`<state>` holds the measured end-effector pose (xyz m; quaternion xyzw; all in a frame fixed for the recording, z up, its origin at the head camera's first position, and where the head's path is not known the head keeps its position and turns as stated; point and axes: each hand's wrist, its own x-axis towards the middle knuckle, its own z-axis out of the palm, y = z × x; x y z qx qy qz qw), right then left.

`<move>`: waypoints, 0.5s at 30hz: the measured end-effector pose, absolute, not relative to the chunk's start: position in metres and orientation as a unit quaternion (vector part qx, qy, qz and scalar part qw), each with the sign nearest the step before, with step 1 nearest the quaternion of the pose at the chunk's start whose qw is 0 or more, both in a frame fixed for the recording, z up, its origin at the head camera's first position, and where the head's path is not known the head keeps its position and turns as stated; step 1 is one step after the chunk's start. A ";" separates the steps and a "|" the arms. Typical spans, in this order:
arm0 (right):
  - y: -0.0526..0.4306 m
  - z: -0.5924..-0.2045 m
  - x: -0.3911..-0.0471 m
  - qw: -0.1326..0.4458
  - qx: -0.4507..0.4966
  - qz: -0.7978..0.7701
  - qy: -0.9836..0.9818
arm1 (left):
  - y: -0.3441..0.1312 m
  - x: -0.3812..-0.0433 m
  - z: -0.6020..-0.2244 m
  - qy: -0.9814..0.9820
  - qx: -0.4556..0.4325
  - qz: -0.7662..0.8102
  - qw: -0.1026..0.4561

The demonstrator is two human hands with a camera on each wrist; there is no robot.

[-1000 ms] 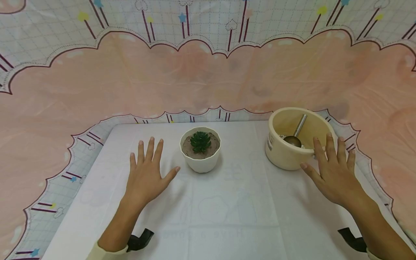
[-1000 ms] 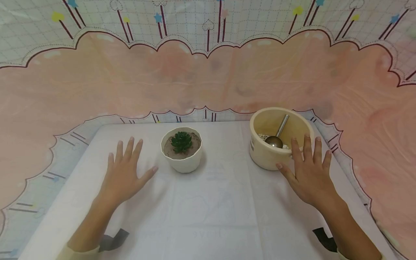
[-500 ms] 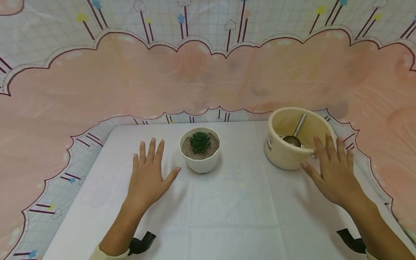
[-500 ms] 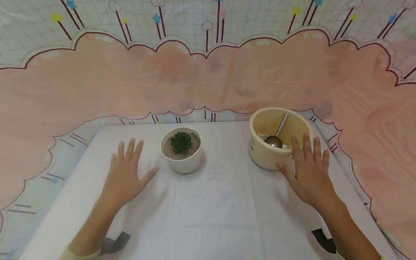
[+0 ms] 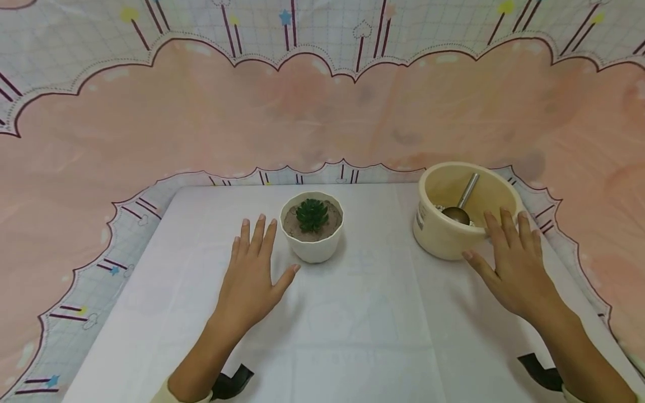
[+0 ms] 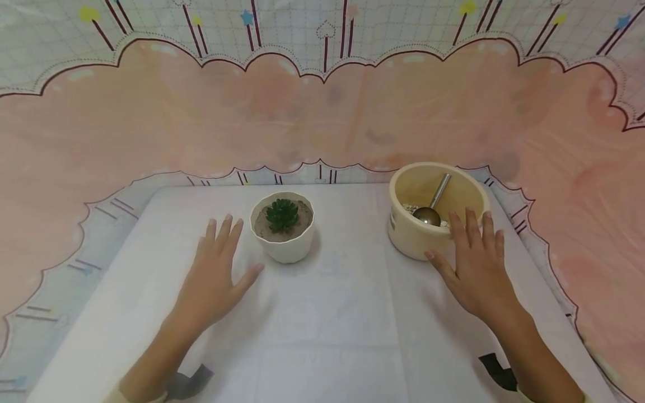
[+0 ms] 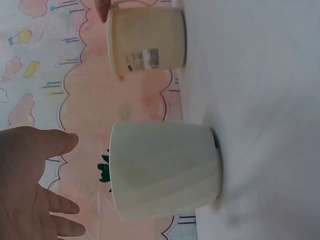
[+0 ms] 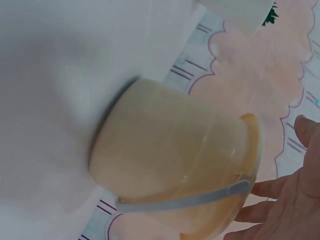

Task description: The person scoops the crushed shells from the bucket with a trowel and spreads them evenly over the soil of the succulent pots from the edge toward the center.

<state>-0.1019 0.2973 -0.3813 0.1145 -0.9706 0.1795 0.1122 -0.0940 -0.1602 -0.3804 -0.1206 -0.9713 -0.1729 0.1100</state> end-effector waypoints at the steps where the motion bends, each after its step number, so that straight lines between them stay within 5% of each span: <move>1: 0.297 -0.381 -0.102 0.114 0.116 0.181 -0.970 | -0.158 -0.093 -0.381 -0.971 -0.124 -0.173 0.112; 15: 0.287 -0.369 -0.099 0.179 0.109 0.241 -0.948 | -0.122 -0.077 -0.386 -0.935 -0.202 -0.245 0.159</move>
